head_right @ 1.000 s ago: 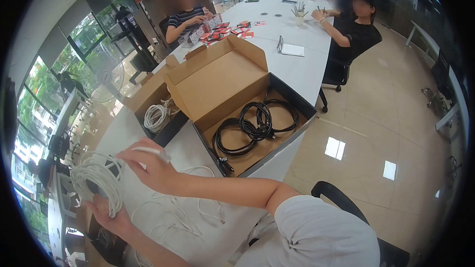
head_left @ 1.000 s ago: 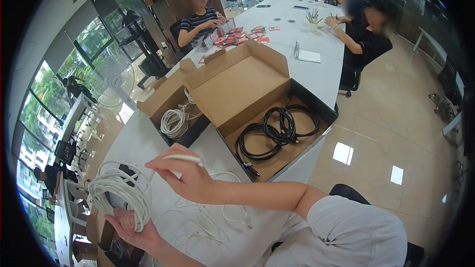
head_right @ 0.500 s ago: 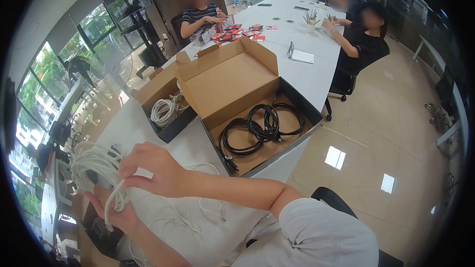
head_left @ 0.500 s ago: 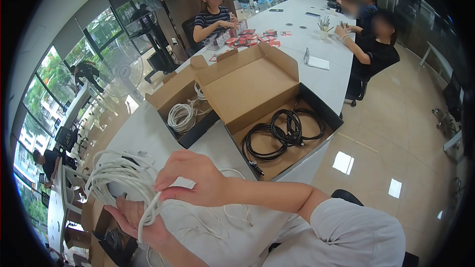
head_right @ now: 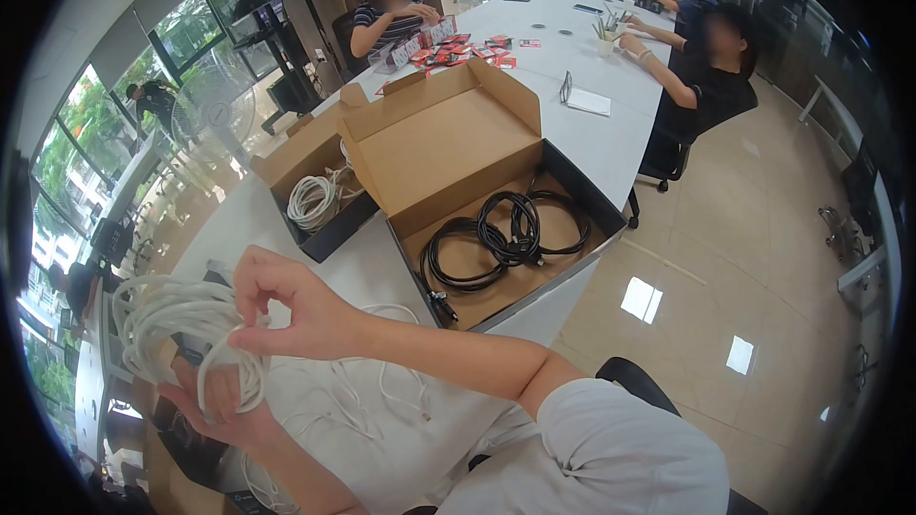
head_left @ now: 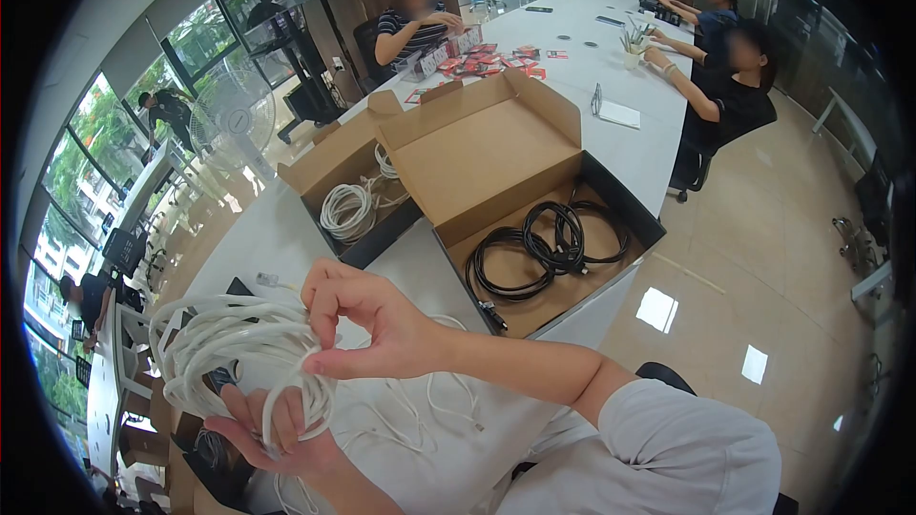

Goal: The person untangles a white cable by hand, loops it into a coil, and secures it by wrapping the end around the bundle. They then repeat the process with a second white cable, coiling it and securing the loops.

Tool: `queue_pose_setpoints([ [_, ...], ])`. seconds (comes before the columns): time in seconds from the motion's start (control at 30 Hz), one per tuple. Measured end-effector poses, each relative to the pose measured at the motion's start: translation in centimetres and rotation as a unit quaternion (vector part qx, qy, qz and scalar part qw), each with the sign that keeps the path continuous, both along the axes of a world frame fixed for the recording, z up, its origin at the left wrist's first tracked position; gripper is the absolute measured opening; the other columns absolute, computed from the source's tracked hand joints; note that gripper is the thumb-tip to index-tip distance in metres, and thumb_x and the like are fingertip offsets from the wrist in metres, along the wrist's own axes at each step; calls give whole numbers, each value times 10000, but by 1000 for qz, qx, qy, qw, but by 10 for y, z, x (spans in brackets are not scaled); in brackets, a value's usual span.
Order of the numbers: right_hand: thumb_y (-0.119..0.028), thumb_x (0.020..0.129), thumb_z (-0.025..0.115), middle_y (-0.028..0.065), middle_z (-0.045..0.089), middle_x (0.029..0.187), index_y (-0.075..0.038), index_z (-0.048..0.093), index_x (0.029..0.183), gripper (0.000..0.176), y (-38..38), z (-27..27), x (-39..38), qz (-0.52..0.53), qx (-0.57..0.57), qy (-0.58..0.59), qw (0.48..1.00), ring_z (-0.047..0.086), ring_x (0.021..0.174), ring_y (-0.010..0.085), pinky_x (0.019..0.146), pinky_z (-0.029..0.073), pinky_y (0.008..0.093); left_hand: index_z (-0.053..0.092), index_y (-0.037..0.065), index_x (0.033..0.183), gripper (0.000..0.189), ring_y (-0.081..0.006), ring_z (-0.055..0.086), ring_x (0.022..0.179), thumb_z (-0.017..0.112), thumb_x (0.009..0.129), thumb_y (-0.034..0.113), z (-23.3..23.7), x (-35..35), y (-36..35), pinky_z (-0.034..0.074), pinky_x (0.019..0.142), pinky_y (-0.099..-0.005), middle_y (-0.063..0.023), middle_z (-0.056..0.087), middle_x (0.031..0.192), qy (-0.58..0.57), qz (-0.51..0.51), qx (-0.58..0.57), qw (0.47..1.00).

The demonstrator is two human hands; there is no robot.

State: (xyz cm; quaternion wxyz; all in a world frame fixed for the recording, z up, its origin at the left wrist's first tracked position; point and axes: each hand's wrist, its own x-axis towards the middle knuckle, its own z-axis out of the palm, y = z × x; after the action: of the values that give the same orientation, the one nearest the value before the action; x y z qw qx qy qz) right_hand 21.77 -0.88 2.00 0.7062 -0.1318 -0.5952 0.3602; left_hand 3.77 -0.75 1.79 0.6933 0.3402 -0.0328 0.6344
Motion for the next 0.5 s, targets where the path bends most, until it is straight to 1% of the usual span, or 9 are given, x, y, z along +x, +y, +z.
queue_pose_setpoints([
  [0.07, -39, 745, 746, 8, 386, 825, -76, 430, 738, 318, 1, 0, 1, -9, -46, -4, 999, 397, 764, 112, 699, 354, 250, 334, 121, 750, 413, -74, 336, 361, 328, 996, 452, -1, 7, -5, 267, 415, -216, 26, 346, 452, 5, 6, -24, 1000],
  [0.17, -42, 752, 739, 5, 372, 828, -78, 374, 742, 367, 5, -6, 10, 51, -120, -22, 991, 367, 735, 121, 666, 338, 252, 336, 123, 756, 405, -62, 298, 328, 325, 997, 449, -9, 8, 1, 240, 401, -196, 39, 318, 440, 39, -30, 124, 991],
  [0.27, -56, 773, 717, 8, 380, 820, -71, 398, 760, 320, 5, -5, 7, -15, -50, -38, 998, 364, 722, 126, 654, 336, 253, 342, 122, 769, 398, -56, 256, 315, 320, 998, 447, -7, 9, -1, 254, 407, -200, 42, 309, 436, 33, -25, 115, 992],
  [0.37, -62, 803, 669, 21, 383, 836, -58, 418, 819, 252, 0, 0, 3, -112, -22, -82, 990, 360, 737, 131, 659, 344, 264, 354, 117, 783, 395, -53, 245, 316, 309, 1001, 444, -6, 10, 0, 269, 413, -201, 41, 313, 432, 11, -5, 68, 998],
  [0.47, -80, 816, 645, 63, 420, 945, -59, 455, 967, 244, 1, -4, -3, -201, 15, -94, 975, 404, 844, 158, 718, 370, 280, 367, 113, 797, 402, -52, 247, 315, 297, 1001, 451, -6, 9, 1, 281, 418, -202, 43, 310, 430, 16, 16, 55, 998],
  [0.5, -87, 814, 648, 80, 420, 1004, -60, 444, 1039, 305, -2, -5, -6, -215, 19, -95, 972, 408, 907, 176, 756, 373, 288, 369, 113, 798, 404, -51, 244, 315, 293, 1002, 453, -7, 7, -1, 279, 414, -202, 44, 310, 430, 24, 20, 48, 998],
])
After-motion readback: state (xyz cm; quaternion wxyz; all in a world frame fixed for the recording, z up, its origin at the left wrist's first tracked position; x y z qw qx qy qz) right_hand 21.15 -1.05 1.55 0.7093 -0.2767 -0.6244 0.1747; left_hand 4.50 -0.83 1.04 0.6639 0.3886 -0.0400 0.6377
